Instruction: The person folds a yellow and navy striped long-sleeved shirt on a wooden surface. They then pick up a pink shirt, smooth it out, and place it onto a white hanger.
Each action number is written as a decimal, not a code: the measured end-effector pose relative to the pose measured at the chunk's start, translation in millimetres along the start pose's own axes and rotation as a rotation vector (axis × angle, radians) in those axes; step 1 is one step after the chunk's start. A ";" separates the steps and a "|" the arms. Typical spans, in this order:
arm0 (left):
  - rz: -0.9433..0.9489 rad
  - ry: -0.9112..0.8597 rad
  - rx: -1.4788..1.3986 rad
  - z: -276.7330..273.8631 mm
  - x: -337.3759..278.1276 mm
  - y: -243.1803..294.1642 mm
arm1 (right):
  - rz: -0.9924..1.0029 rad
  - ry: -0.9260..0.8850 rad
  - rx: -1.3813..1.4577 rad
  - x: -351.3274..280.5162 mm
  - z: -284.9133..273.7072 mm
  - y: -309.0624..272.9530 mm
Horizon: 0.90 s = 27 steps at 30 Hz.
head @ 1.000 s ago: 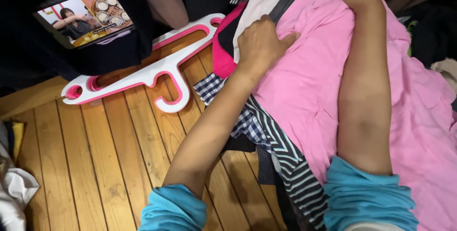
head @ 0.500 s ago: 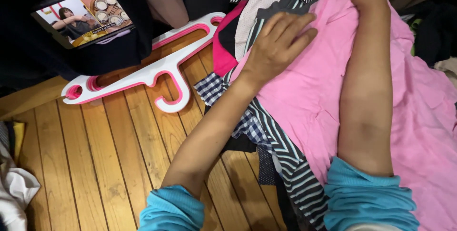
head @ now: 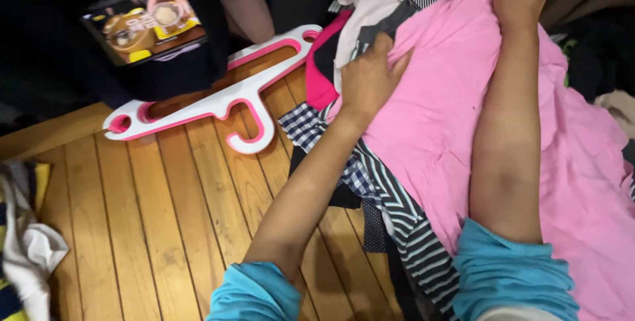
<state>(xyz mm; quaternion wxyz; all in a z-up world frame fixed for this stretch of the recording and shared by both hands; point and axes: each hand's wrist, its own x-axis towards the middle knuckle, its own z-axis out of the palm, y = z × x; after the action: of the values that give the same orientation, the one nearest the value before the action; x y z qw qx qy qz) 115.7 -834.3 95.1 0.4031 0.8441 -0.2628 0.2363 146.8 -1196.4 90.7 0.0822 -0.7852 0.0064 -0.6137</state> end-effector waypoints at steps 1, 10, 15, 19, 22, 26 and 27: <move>0.006 -0.050 -0.002 -0.3 0.2 -0.1 | 0.060 -0.107 0.012 -5.3 -3.2 3.1; 0.565 0.217 0.159 -19.8 -30.1 -13.1 | 0.066 -0.076 -0.042 -37.0 -83.5 -67.9; 0.410 -0.038 0.045 -23.7 -62.1 -33.9 | 0.161 -0.247 -0.117 -55.4 -148.3 -133.8; 0.334 -0.289 -0.040 -55.3 -68.7 -34.6 | 0.423 -0.377 -0.203 -69.2 -182.3 -112.7; 0.436 -0.302 0.068 -76.8 -67.8 -32.2 | 0.222 -0.317 -0.403 -32.4 -234.2 -147.6; 0.482 -0.275 0.038 -124.7 -73.3 -47.1 | 0.086 -0.464 0.185 1.5 -283.0 -210.1; 0.470 -0.268 0.044 -141.0 -73.5 -51.7 | 0.078 -0.471 0.196 -9.8 -288.2 -186.3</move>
<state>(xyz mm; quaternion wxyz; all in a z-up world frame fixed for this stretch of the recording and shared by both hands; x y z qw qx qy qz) 67.0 -674.4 100.9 0.2801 0.7923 -0.4974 0.2153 -150.5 -1046.5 173.9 0.1809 -0.8938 -0.0422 -0.4082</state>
